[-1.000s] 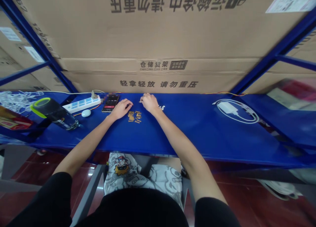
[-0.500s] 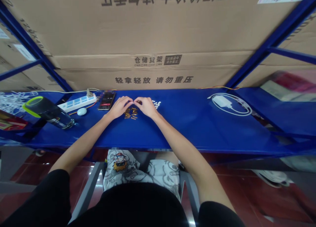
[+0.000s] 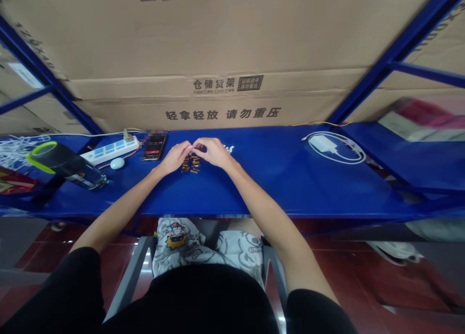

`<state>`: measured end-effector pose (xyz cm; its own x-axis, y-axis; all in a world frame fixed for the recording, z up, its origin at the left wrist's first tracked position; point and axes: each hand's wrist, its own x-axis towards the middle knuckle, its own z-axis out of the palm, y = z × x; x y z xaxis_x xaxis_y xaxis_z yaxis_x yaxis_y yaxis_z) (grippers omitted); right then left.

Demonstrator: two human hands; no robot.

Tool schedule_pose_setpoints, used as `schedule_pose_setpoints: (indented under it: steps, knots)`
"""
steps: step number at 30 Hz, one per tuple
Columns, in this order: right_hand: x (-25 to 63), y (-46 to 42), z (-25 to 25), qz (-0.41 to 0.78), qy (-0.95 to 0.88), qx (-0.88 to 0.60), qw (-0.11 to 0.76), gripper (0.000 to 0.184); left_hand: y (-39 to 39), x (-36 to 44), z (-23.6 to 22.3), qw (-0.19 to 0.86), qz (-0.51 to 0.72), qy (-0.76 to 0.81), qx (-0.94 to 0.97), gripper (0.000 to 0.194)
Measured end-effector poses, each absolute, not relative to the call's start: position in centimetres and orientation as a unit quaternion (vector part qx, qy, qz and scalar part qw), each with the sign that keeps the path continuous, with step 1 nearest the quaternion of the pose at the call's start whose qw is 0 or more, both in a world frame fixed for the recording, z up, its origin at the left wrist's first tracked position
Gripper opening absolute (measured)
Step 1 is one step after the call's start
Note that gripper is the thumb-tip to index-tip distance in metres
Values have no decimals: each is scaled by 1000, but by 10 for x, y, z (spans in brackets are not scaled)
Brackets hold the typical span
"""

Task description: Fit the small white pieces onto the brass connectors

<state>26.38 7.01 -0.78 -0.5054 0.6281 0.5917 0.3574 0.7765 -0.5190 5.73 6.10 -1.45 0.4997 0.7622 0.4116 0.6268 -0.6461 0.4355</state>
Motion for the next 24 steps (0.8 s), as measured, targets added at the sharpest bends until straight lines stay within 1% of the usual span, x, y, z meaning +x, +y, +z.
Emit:
schedule_pose_setpoints:
  steps: [6,10,12,18,24]
  knots:
    - [283,76,-9,136,-877,-306,345,13,41,56,-2,26,205,439,874,33]
    - [292,70,-7,120,-874,-319,346,13,21,59,5,-29,207,461,862,38]
    - [292,64,-4,99,-879,-314,346,14,16,63,5,-49,214,469,856,37]
    - [282,48,-3,75,-893,-267,354,14,18,68,-3,-61,164,431,885,37]
    - [281,47,-1,51,-921,-240,304,15,13,63,2,-74,142,429,889,33]
